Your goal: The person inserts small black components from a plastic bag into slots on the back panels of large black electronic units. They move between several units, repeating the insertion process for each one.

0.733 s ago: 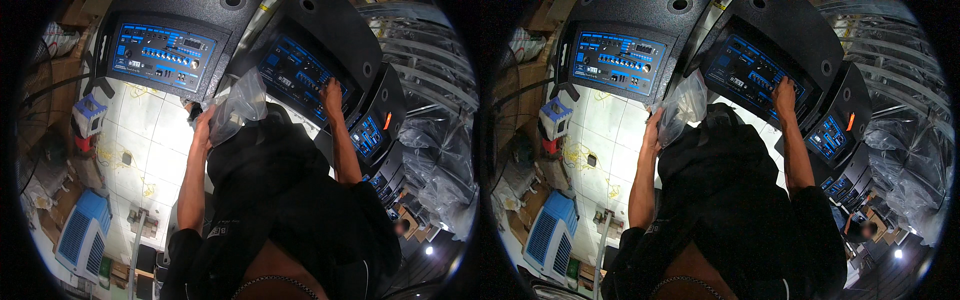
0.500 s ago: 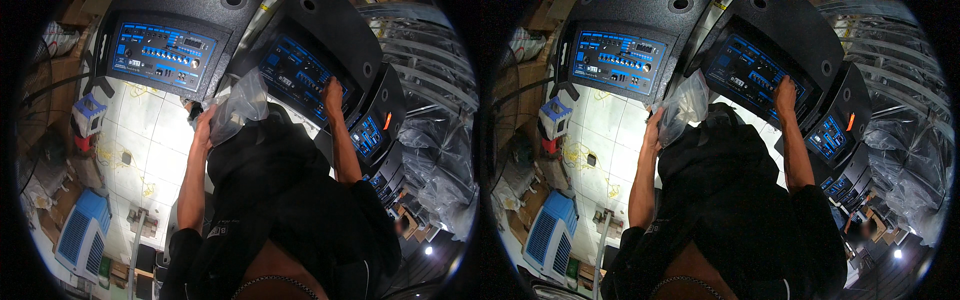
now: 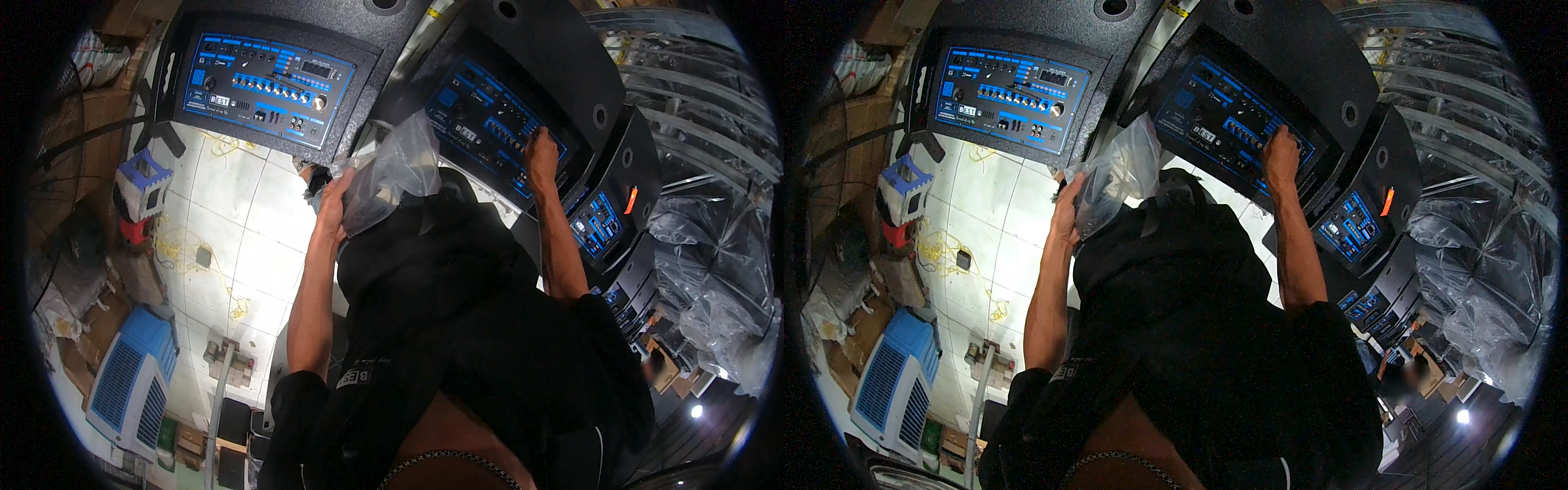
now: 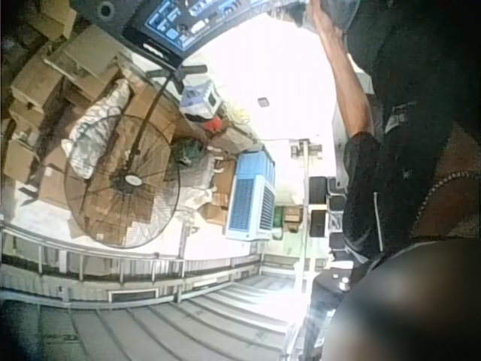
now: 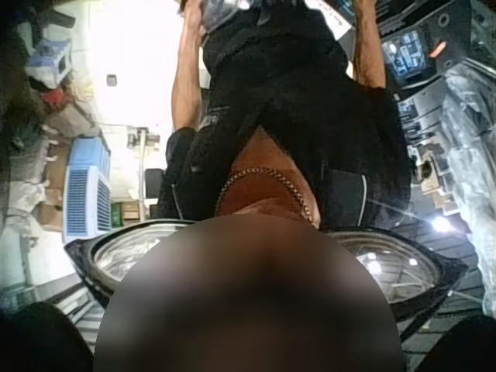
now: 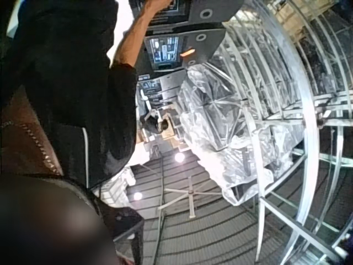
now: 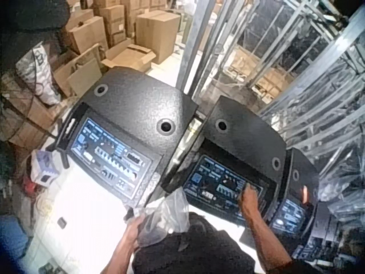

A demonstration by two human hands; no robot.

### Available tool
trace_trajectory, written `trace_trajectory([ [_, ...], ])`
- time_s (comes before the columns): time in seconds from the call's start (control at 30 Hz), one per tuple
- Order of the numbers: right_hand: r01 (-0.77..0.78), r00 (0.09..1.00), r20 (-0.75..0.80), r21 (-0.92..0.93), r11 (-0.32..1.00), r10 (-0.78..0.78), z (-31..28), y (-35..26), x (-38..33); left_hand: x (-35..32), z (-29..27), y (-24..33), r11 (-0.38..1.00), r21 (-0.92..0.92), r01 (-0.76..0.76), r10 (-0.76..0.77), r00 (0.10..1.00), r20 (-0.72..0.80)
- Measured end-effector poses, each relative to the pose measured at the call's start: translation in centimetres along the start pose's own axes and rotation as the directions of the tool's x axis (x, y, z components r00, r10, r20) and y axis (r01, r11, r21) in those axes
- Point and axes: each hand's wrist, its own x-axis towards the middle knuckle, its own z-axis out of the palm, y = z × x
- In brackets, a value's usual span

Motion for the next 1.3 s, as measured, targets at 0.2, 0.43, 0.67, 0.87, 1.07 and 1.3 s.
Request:
trace_trajectory([
  [0.2, 0.006, 0.995, -0.103, 0.017, 1.0, -0.005, -0.3, -0.3, -0.4, 0.2, -0.1, 0.1, 1.0, 0.01, 0.0, 0.0, 1.0, 0.031],
  [0.43, 0.099, 0.995, 0.007, -0.011, 0.995, -0.099, -0.6, 0.4, -0.5, 0.4, -0.3, -0.2, 1.0, -0.023, -0.002, 0.002, 0.999, 0.039],
  [0.67, 0.036, 0.999, 0.017, -0.005, 0.999, -0.036, -0.5, 0.4, 0.0, 0.2, -0.2, -0.1, 1.0, -0.029, -0.008, 0.009, 0.999, 0.031],
  [0.87, 0.216, 0.976, -0.033, -0.035, 0.976, -0.217, -0.4, 1.3, -0.5, 0.2, -0.6, -0.4, 1.0, -0.016, 0.0, 0.001, 1.0, 0.03],
  [1.07, 0.17, 0.981, 0.111, -0.102, 0.98, -0.159, -1.2, 0.6, -0.8, 0.3, -0.9, -0.9, 1.0, -0.003, 0.002, -0.002, 1.0, 0.029],
  [1.3, 0.051, 0.989, 0.146, -0.126, 0.991, -0.032, -0.9, 1.5, -0.2, 0.6, -1.1, 0.0, 0.997, 0.065, 0.041, -0.046, 0.995, 0.091],
])
